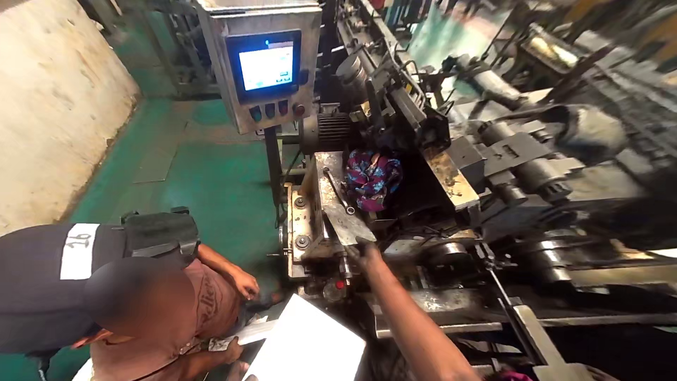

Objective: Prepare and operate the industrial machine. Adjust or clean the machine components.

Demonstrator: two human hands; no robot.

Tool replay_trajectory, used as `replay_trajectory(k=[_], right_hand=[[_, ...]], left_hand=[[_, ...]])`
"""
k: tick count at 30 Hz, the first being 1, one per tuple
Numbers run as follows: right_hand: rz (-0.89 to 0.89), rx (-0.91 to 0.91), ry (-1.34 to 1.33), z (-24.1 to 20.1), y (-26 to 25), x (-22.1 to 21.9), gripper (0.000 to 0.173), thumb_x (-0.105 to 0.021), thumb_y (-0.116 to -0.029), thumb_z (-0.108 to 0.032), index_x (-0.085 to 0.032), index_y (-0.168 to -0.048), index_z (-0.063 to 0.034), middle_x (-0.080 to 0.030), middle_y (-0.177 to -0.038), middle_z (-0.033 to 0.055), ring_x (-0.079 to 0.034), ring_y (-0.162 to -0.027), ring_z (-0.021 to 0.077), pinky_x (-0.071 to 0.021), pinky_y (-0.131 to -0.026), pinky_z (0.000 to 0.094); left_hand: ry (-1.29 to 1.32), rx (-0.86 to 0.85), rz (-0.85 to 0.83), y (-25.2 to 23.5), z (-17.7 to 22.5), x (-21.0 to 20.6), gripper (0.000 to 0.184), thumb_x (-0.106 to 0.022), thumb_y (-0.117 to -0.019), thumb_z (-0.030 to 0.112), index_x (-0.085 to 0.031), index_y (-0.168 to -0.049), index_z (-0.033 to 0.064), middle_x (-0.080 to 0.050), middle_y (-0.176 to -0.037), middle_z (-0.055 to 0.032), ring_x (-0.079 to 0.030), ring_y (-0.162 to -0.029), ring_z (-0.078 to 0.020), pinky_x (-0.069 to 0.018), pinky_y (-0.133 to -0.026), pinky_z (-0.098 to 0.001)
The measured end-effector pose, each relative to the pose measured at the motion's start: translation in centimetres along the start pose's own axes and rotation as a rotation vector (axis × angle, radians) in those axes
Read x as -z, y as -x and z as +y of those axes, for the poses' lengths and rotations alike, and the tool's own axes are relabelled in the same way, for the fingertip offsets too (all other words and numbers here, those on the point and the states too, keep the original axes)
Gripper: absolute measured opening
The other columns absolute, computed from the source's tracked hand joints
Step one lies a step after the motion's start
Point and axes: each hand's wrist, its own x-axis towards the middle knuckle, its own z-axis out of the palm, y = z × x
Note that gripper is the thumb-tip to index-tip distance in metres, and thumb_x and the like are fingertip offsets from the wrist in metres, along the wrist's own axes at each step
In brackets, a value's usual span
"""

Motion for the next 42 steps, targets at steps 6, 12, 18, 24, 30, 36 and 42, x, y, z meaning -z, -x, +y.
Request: replay_trajectory(k=[6,12,18,24,30,36,42], right_hand=[[-0.023,0.071,0.081,-1.4,7.4,3.8,0.015,-0.054,-0.0983,-0.009,-0.050,-0.113,-0.0061,-0.055,-0.087,0.0081,-0.059,-0.066,0.0170,-0.0568,-0.061,0.0331],[-0.262,0.297,0.554,3.6,13.3,15.9,0.012,-0.052,-0.0937,0.007,-0.055,-0.102,-0.0013,-0.067,-0.072,0.0028,-0.067,-0.061,0.0133,-0.0611,-0.062,0.0314],[-0.693,0.331,0.854,7.9,14.0,19.0,0.021,-0.062,-0.0827,0.008,-0.067,-0.100,-0.0020,-0.074,-0.087,-0.0046,-0.071,-0.080,0.0033,-0.0618,-0.079,0.0266],[-0.671,0.463,1.162,9.3,14.9,16.6,0.014,-0.072,-0.0762,0.000,-0.070,-0.090,0.0017,-0.072,-0.081,0.0026,-0.068,-0.074,0.0039,-0.0593,-0.071,0.0258],[-0.626,0.445,1.415,9.3,15.4,13.9,0.038,-0.078,-0.0808,-0.005,-0.066,-0.115,0.0063,-0.071,-0.095,0.0146,-0.070,-0.086,0.0188,-0.0592,-0.082,0.0388],[-0.725,0.639,1.364,9.9,15.0,13.8,0.016,-0.069,-0.0949,-0.009,-0.074,-0.102,0.0045,-0.075,-0.088,0.0141,-0.072,-0.081,0.0189,-0.0585,-0.081,0.0404],[-0.654,0.855,1.281,10.7,15.3,14.0,0.010,-0.072,-0.0863,-0.004,-0.073,-0.085,0.0052,-0.071,-0.073,0.0117,-0.068,-0.065,0.0154,-0.0581,-0.068,0.0346]], left_hand=[[-0.051,-0.133,-0.088,-2.0,3.1,-0.1,0.047,-0.071,-0.0935,0.011,-0.057,-0.134,-0.0086,-0.060,-0.131,-0.0307,-0.059,-0.123,-0.0384,-0.0457,-0.107,-0.0513],[-0.008,-0.124,-0.236,-3.0,5.7,-0.9,0.036,-0.062,-0.1018,0.011,-0.063,-0.136,0.0006,-0.062,-0.138,-0.0210,-0.063,-0.120,-0.0310,-0.0472,-0.106,-0.0474],[-0.153,-0.078,-0.275,-3.5,8.4,-2.4,0.040,-0.065,-0.1023,0.023,-0.064,-0.130,-0.0052,-0.065,-0.128,-0.0270,-0.062,-0.121,-0.0388,-0.0459,-0.106,-0.0554],[-0.290,-0.088,-0.374,-3.6,10.3,-2.2,0.031,-0.060,-0.1051,0.020,-0.068,-0.123,-0.0044,-0.066,-0.121,-0.0260,-0.062,-0.115,-0.0369,-0.0450,-0.103,-0.0554],[-0.268,-0.126,-0.286,-3.6,9.3,-3.3,0.042,-0.059,-0.1056,0.034,-0.066,-0.133,0.0033,-0.064,-0.134,-0.0235,-0.058,-0.129,-0.0392,-0.0413,-0.110,-0.0611],[-0.275,-0.135,-0.237,-2.7,9.6,-3.3,0.042,-0.058,-0.1056,0.036,-0.067,-0.133,0.0053,-0.064,-0.134,-0.0229,-0.057,-0.130,-0.0405,-0.0397,-0.111,-0.0636],[-0.413,-0.149,-0.243,-2.1,10.8,-3.3,0.049,-0.048,-0.1083,0.045,-0.063,-0.140,0.0113,-0.062,-0.141,-0.0197,-0.055,-0.134,-0.0399,-0.0377,-0.111,-0.0649]])
